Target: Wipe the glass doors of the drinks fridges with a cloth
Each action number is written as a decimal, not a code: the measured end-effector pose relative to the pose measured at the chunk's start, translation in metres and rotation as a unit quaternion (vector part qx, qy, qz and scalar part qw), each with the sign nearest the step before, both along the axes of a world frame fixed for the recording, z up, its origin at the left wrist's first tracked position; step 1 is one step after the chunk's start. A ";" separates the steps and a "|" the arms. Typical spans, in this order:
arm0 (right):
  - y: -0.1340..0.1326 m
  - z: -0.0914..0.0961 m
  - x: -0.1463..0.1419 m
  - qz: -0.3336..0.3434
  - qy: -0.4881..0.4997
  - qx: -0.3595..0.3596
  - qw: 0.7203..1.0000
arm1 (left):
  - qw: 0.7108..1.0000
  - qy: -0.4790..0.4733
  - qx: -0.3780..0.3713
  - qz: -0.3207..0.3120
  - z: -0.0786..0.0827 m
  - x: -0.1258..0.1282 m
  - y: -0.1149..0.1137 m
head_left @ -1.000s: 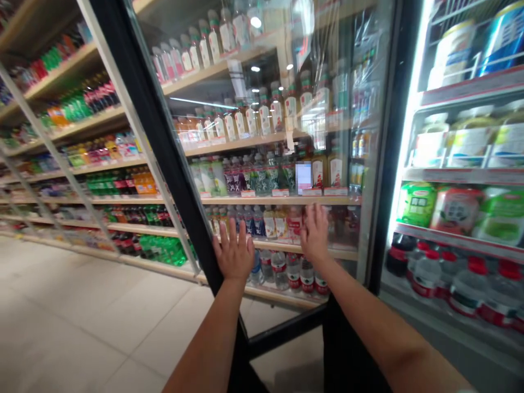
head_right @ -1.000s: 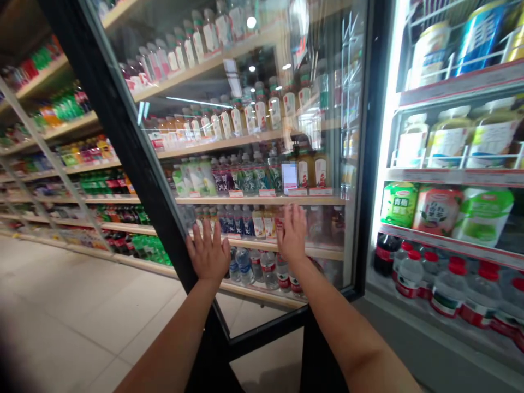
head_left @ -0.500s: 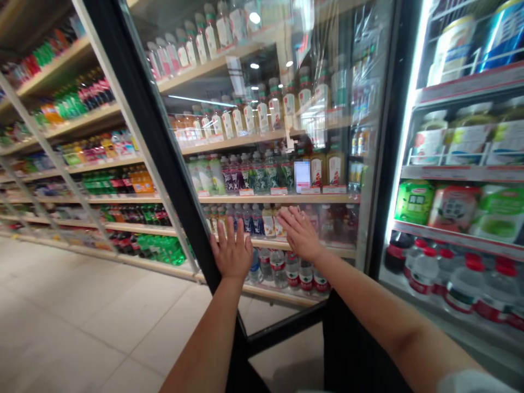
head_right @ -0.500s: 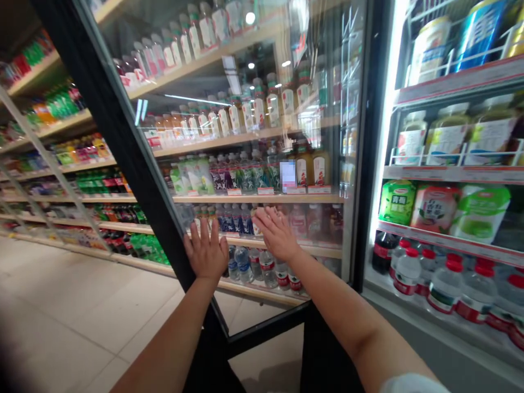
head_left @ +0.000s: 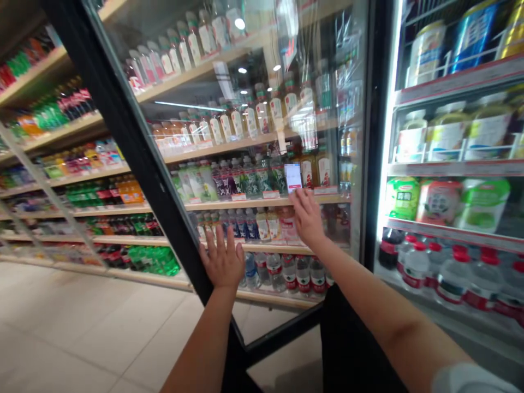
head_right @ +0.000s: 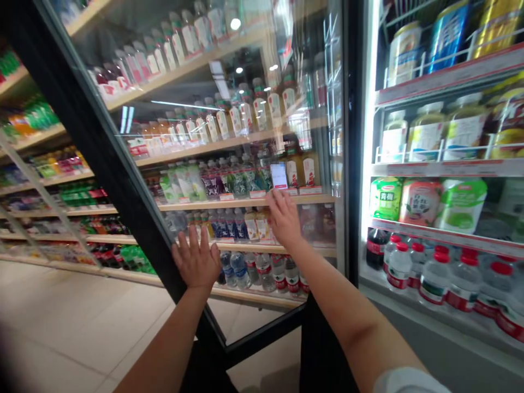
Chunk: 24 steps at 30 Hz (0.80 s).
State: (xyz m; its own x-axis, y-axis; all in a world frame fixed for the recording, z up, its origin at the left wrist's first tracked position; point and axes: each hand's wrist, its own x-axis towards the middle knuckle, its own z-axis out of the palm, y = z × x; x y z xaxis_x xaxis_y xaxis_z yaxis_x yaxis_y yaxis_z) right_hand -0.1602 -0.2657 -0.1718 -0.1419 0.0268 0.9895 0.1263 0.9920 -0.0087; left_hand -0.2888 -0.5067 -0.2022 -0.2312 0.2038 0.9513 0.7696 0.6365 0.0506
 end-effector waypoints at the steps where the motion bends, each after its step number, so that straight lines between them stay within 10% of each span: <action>1: 0.004 0.003 0.002 -0.013 0.038 -0.046 0.998 | 1.000 0.001 -0.001 0.001 -0.001 0.001 0.000; 3: 0.008 0.004 0.005 -0.027 0.050 -0.079 0.995 | 1.000 0.009 0.000 0.005 -0.001 0.004 -0.001; 7: 0.004 -0.003 0.011 0.014 -0.125 0.088 0.988 | 0.999 0.032 0.024 0.014 0.020 0.017 -0.005; 14: -0.001 0.005 0.011 -0.010 -0.082 0.063 0.995 | 0.997 0.061 0.034 -0.039 0.154 0.030 -0.009; 17: -0.017 0.010 0.007 0.030 -0.123 0.160 0.979 | 0.996 0.065 -0.025 -0.056 0.192 0.029 -0.006; 20: -0.021 0.019 0.002 0.076 -0.146 0.224 0.961 | 0.995 0.053 -0.057 -0.058 0.200 0.026 -0.002; 24: -0.008 0.038 -0.008 0.070 0.035 0.027 0.997 | 0.997 0.034 -0.056 -0.046 0.194 0.024 0.001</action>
State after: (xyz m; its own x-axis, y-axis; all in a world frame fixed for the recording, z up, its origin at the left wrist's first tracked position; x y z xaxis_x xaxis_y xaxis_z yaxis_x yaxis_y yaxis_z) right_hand -0.1679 -0.2734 -0.1339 -0.0709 -0.0413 0.9966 -0.0126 0.9991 0.0405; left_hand -0.2652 -0.5054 -0.0078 -0.1422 0.3272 0.9342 0.8242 0.5618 -0.0713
